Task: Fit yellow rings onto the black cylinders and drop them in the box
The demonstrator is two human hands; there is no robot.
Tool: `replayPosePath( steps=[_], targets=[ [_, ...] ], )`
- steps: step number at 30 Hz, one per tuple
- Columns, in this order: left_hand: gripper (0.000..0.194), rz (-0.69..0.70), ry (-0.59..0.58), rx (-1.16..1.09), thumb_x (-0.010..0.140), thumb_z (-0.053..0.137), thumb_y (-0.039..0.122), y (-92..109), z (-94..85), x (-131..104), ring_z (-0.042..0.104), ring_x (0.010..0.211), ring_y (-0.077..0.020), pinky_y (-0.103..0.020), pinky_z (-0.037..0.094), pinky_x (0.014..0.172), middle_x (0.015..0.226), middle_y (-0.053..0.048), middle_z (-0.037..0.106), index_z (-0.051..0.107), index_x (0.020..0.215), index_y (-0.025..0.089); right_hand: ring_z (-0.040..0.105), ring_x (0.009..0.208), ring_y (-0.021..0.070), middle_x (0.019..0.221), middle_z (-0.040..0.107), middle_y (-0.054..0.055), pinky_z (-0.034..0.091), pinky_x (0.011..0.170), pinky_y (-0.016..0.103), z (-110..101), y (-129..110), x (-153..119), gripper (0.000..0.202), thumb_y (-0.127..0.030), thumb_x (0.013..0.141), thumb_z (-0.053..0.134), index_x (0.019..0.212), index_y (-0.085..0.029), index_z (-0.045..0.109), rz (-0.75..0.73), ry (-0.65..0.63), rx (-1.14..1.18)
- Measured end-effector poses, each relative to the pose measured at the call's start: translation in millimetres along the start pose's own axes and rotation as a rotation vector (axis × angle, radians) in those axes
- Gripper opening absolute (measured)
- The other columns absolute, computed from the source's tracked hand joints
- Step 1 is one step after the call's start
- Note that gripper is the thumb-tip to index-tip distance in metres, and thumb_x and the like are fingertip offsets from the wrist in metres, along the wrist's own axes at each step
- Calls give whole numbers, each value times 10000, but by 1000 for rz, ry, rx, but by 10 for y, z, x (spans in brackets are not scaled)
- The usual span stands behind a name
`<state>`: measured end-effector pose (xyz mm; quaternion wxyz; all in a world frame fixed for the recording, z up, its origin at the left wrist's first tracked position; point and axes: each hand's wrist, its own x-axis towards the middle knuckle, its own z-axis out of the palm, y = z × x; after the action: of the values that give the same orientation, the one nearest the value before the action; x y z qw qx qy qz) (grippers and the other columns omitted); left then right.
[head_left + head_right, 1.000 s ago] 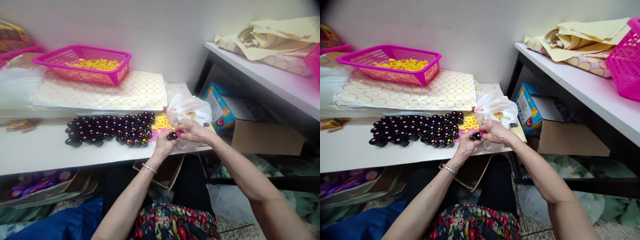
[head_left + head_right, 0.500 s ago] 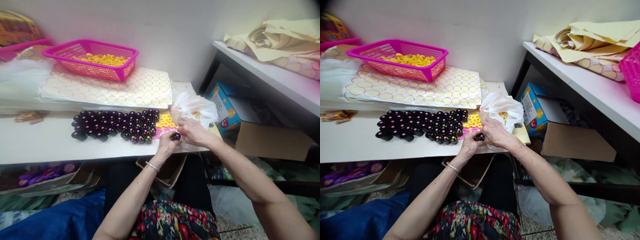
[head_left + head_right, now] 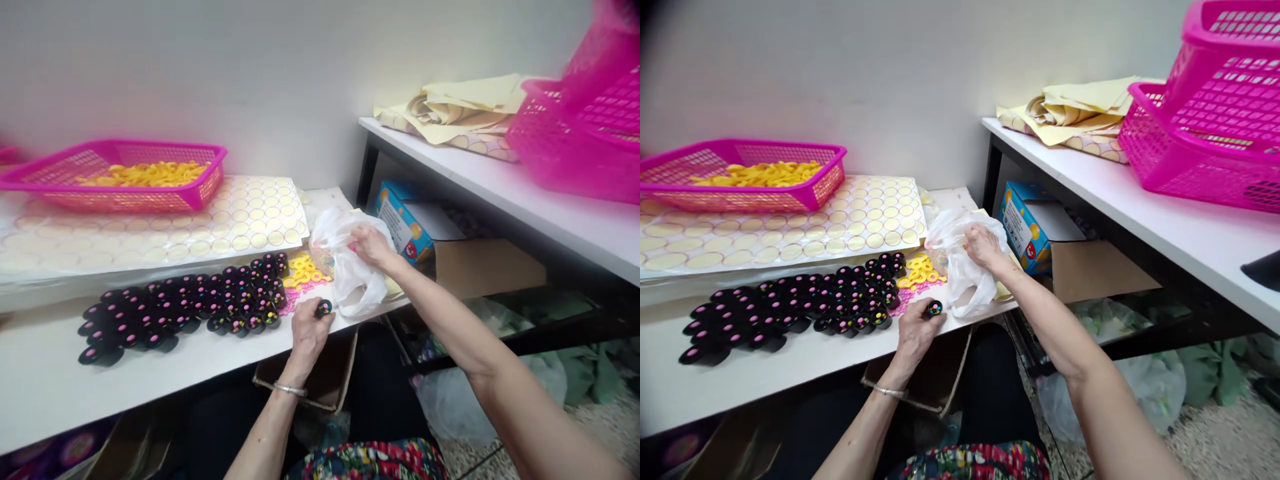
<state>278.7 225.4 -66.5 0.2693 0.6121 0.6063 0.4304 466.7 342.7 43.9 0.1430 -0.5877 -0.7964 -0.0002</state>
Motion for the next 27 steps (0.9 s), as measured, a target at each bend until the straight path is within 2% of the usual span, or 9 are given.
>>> replayPosePath(
  steps=[5,8,11,14,16,18,21,24,27],
  targets=[
    [393,52,72,34,624,690,310,-35,-39,-20,560,880,-246,-371,441,806,919,-69,657,638,990,179,483,980,233,1031,559,126,388,855,343,-38,43,-390,221,-225,867,416,899,-145,619,25,436,145],
    [409,175,177,125,661,680,346,16,-91,-61,545,959,-273,-405,421,858,1010,-109,639,619,1027,173,465,1059,269,1109,517,156,368,930,422,40,87,-800,328,-358,886,399,1053,-138,576,28,659,271],
    [245,368,236,247,770,576,262,182,-120,-41,555,942,-259,-412,398,877,982,-123,638,615,992,164,376,1189,331,1275,397,206,341,971,491,209,116,-1154,573,-498,819,466,1239,-109,445,-131,603,264],
    [247,499,109,397,775,455,86,430,-90,70,548,870,-238,-386,426,812,963,-118,635,610,951,160,192,1299,395,1394,251,223,268,1001,568,368,112,-1278,635,-453,719,600,1233,-112,447,-252,454,108],
    [328,500,-29,541,694,428,1,602,-51,160,525,879,-252,-387,438,779,991,-120,616,610,916,159,165,1314,382,1398,273,199,261,1005,569,415,108,-1219,379,-288,732,573,1076,-132,545,-254,411,57],
    [420,484,-158,635,602,449,-24,747,-17,238,507,938,-277,-407,437,797,1040,-120,585,601,943,167,290,1264,330,1328,384,178,326,985,513,398,117,-1078,168,-167,737,498,888,-149,571,-214,425,114],
    [646,458,-240,592,542,513,6,890,12,364,446,1104,-321,-446,406,897,1215,-135,482,507,1164,182,487,1061,243,1111,530,153,425,890,400,269,156,-779,147,-114,751,402,796,-170,531,-121,511,322],
    [796,354,-131,462,590,620,144,970,37,604,345,1226,-371,-498,346,971,1364,-171,321,325,1329,169,520,960,210,1002,543,134,432,834,335,88,208,-419,152,-117,742,369,764,-170,509,-34,596,459],
    [966,170,61,300,575,722,342,1003,64,997,276,1268,-411,-531,295,999,1393,-208,248,217,1376,147,526,881,177,972,549,114,418,792,279,-62,263,-32,133,-156,759,377,714,-166,501,-2,529,484]
  ],
)
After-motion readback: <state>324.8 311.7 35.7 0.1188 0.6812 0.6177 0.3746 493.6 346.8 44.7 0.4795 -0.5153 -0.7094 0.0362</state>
